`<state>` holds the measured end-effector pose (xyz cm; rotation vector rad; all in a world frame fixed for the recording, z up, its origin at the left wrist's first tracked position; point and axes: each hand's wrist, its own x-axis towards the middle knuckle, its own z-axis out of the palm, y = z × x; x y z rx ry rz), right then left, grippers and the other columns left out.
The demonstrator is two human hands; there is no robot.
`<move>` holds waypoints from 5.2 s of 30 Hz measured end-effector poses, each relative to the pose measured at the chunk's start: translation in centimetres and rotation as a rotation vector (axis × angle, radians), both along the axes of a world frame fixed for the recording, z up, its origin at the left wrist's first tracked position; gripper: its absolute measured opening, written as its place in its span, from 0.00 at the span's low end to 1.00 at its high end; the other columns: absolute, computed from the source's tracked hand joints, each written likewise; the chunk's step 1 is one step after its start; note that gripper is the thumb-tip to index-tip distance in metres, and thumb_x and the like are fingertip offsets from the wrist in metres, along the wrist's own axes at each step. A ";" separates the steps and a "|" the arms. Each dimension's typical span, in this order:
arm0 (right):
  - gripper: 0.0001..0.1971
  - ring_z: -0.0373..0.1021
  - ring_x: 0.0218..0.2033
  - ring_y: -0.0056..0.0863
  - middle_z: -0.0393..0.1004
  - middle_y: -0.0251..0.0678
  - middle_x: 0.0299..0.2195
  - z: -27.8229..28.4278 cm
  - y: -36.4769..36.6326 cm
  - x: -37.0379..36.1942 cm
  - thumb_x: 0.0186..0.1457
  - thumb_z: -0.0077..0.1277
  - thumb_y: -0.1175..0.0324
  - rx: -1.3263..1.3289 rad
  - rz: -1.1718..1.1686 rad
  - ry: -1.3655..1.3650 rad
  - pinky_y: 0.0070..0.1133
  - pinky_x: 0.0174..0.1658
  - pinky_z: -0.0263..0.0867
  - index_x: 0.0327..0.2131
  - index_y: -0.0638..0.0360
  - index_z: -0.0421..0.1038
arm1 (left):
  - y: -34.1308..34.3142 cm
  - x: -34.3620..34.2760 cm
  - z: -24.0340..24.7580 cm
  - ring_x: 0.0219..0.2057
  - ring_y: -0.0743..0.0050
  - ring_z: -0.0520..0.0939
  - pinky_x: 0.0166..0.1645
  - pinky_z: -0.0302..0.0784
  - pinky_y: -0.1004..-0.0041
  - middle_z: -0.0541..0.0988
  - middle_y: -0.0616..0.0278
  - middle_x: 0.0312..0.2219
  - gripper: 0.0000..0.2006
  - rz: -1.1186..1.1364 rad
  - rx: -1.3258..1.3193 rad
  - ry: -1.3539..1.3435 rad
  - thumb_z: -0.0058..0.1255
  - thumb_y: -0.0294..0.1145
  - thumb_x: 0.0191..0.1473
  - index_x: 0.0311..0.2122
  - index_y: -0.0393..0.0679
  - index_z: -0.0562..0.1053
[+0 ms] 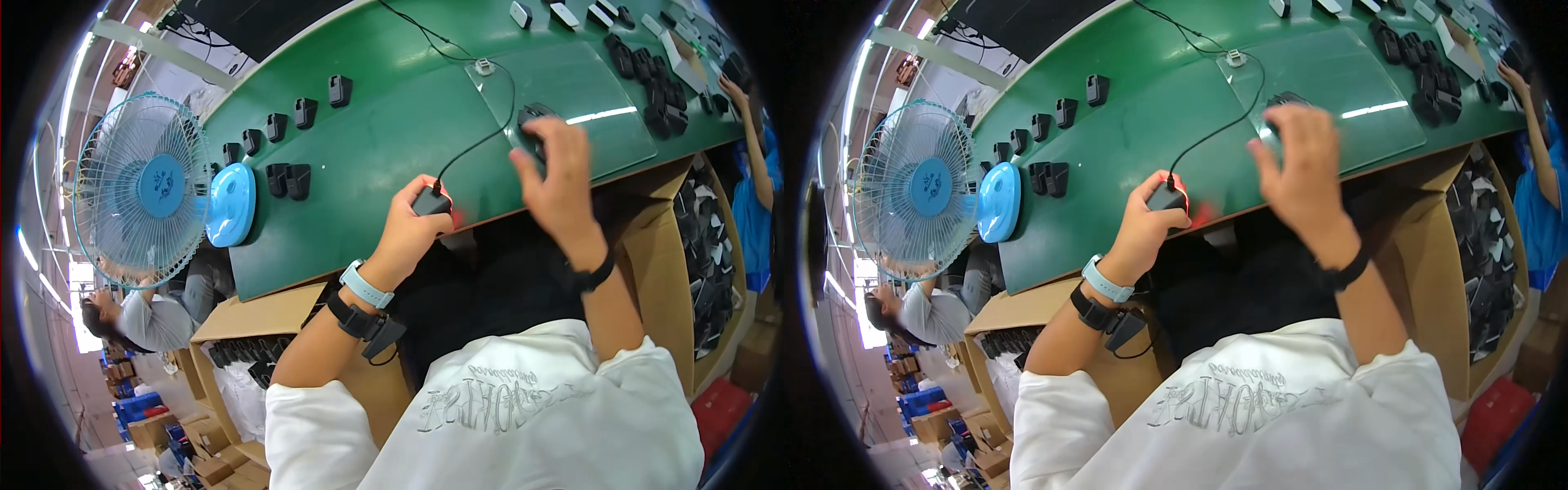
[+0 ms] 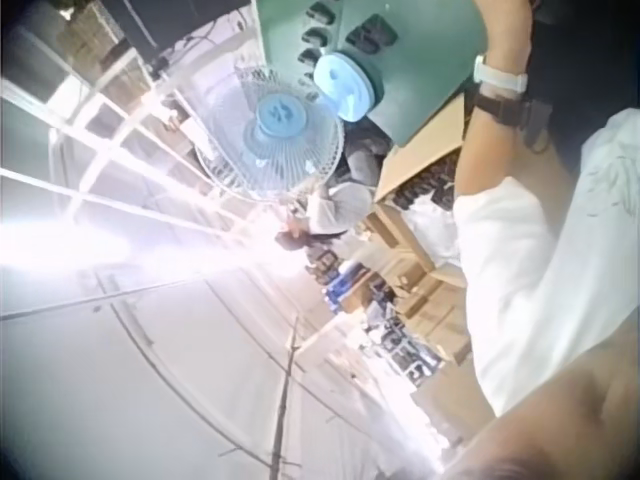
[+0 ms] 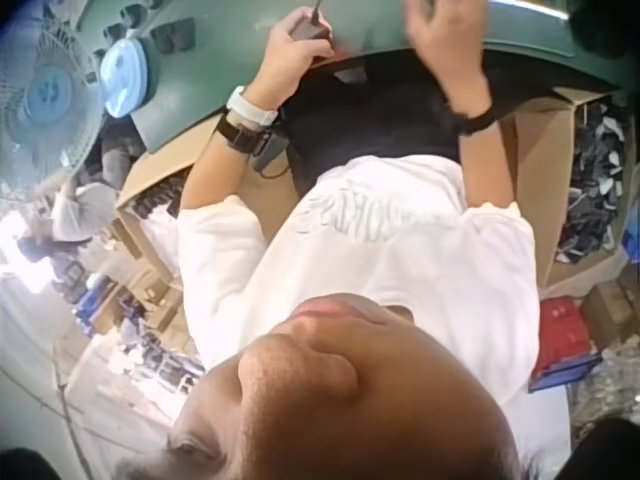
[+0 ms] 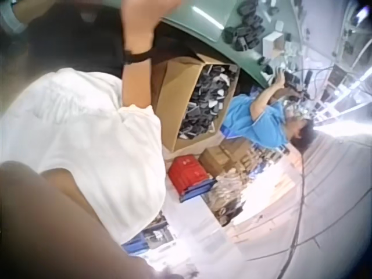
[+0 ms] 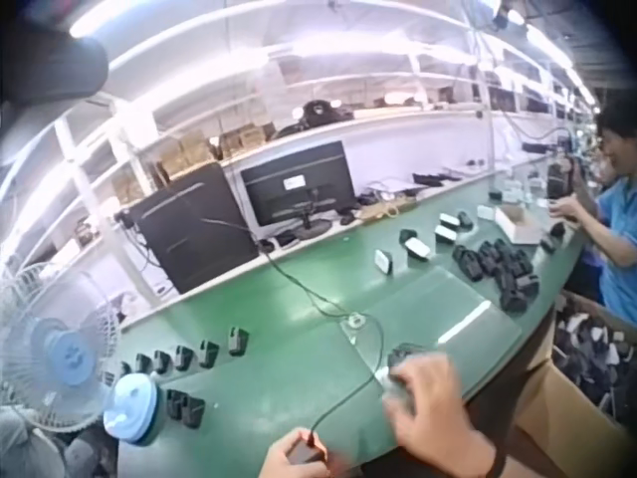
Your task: The worker is testing internal sensor components for computer mice against a light source and then organizing them into cardboard shipping boxes.
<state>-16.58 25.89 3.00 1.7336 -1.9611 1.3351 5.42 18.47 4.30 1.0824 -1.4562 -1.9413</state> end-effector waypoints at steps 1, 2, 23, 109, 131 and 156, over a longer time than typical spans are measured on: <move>0.15 0.67 0.44 0.45 0.73 0.44 0.40 0.1 0.3 1.5 0.50 0.60 0.69 0.025 0.090 -0.080 0.35 0.48 0.63 0.41 0.62 0.71 | 0.1 -0.6 0.0 0.30 0.81 0.69 0.36 0.67 0.79 0.68 0.70 0.28 0.17 -0.038 -0.055 -0.058 0.52 0.13 0.39 0.35 0.44 0.67; 0.15 0.69 0.43 0.45 0.74 0.45 0.39 0.0 0.4 3.2 0.51 0.60 0.66 0.098 0.190 -0.192 0.34 0.47 0.65 0.40 0.62 0.72 | 0.0 -0.6 -0.6 0.30 0.83 0.71 0.33 0.70 0.79 0.71 0.70 0.29 0.16 -0.033 -0.249 -0.088 0.53 0.16 0.40 0.38 0.43 0.70; 0.20 0.77 0.39 0.43 0.81 0.45 0.36 0.9 -26.4 -20.9 0.52 0.60 0.52 0.514 -0.109 -0.034 0.33 0.44 0.72 0.36 0.62 0.80 | -10.5 8.6 -2.8 0.44 0.45 0.75 0.51 0.69 0.56 0.75 0.47 0.43 0.22 0.311 -1.107 -1.041 0.63 0.33 0.47 0.45 0.36 0.69; 0.40 0.58 0.56 0.51 0.57 0.52 0.57 1.6 1.5 7.8 0.49 0.65 0.68 -0.247 0.468 -0.518 0.38 0.60 0.55 0.61 0.61 0.52 | 0.0 0.9 0.6 0.55 0.62 0.74 0.62 0.70 0.63 0.71 0.56 0.54 0.31 -0.188 0.023 0.487 0.60 0.22 0.54 0.61 0.40 0.60; 0.13 0.69 0.40 0.39 0.73 0.40 0.33 -0.1 1.2 5.0 0.55 0.57 0.63 0.115 0.398 -0.566 0.31 0.46 0.65 0.39 0.61 0.71 | 0.2 -0.4 0.2 0.31 0.77 0.68 0.35 0.67 0.78 0.66 0.66 0.30 0.20 0.037 -0.241 -0.030 0.48 0.11 0.33 0.35 0.43 0.64; 0.12 0.70 0.46 0.44 0.76 0.43 0.42 1.8 3.1 -19.2 0.53 0.60 0.60 0.458 -0.446 -0.084 0.36 0.46 0.68 0.36 0.56 0.79 | -8.7 6.1 -2.2 0.41 0.53 0.75 0.48 0.71 0.62 0.74 0.50 0.40 0.22 0.208 -1.081 -0.823 0.61 0.27 0.47 0.47 0.34 0.69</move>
